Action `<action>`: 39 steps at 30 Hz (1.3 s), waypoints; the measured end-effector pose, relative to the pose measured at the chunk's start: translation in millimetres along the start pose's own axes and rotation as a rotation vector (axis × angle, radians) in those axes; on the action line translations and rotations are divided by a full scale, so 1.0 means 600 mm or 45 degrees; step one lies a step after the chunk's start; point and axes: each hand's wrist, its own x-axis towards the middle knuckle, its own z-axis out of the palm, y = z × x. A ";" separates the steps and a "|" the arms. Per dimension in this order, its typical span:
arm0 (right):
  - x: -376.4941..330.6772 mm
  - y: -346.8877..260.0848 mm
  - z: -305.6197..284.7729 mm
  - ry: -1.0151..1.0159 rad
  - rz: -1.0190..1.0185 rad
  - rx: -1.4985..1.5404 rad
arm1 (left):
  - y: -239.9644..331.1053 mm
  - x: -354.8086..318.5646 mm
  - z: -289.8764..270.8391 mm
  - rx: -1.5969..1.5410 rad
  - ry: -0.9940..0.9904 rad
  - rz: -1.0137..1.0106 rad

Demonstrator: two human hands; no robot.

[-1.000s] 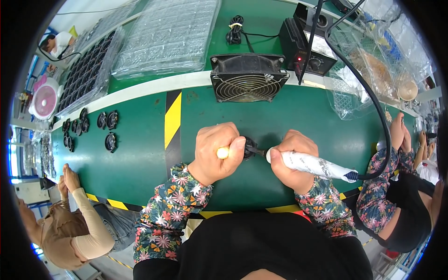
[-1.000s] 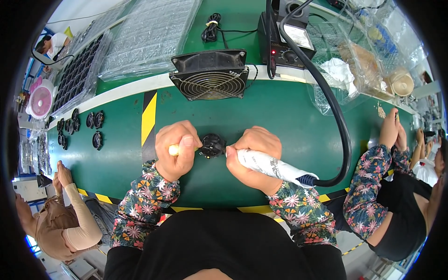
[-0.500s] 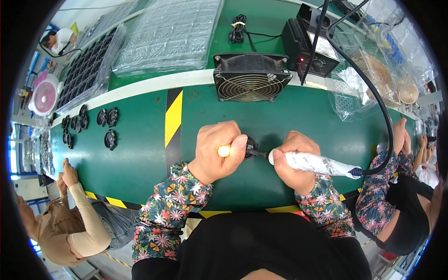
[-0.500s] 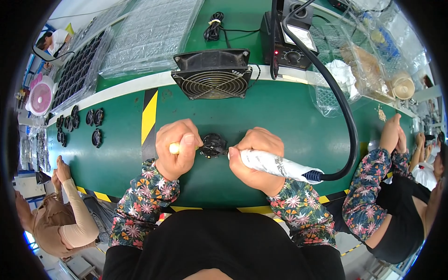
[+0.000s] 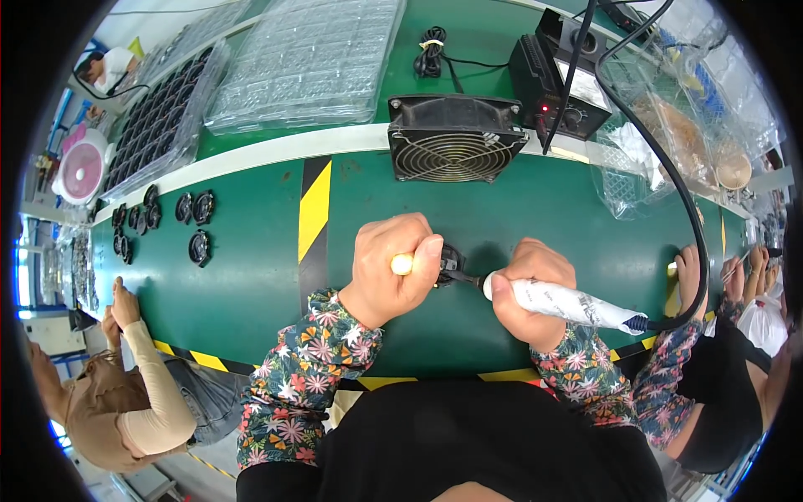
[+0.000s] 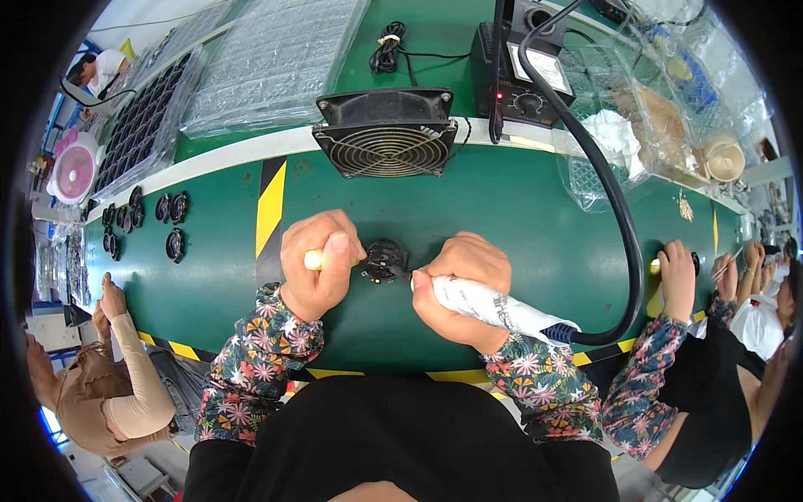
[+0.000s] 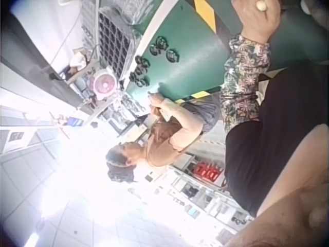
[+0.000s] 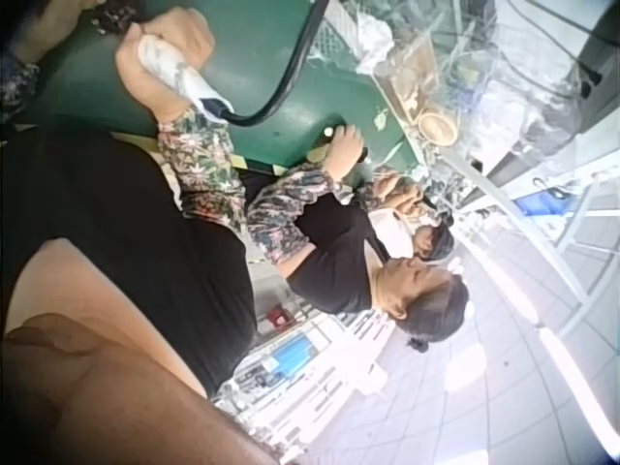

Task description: The person solders electronic wires onto small circular electronic circuit boards using a soldering iron and solder wire.

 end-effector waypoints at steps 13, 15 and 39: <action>0.001 0.001 0.005 0.006 0.064 0.056 | -0.002 0.002 0.001 -0.037 0.005 -0.013; 0.002 0.000 0.006 -0.002 0.074 0.060 | 0.000 0.003 0.002 -0.041 0.009 -0.018; -0.002 -0.001 0.010 0.028 0.029 0.040 | 0.011 0.001 -0.018 0.063 0.011 0.219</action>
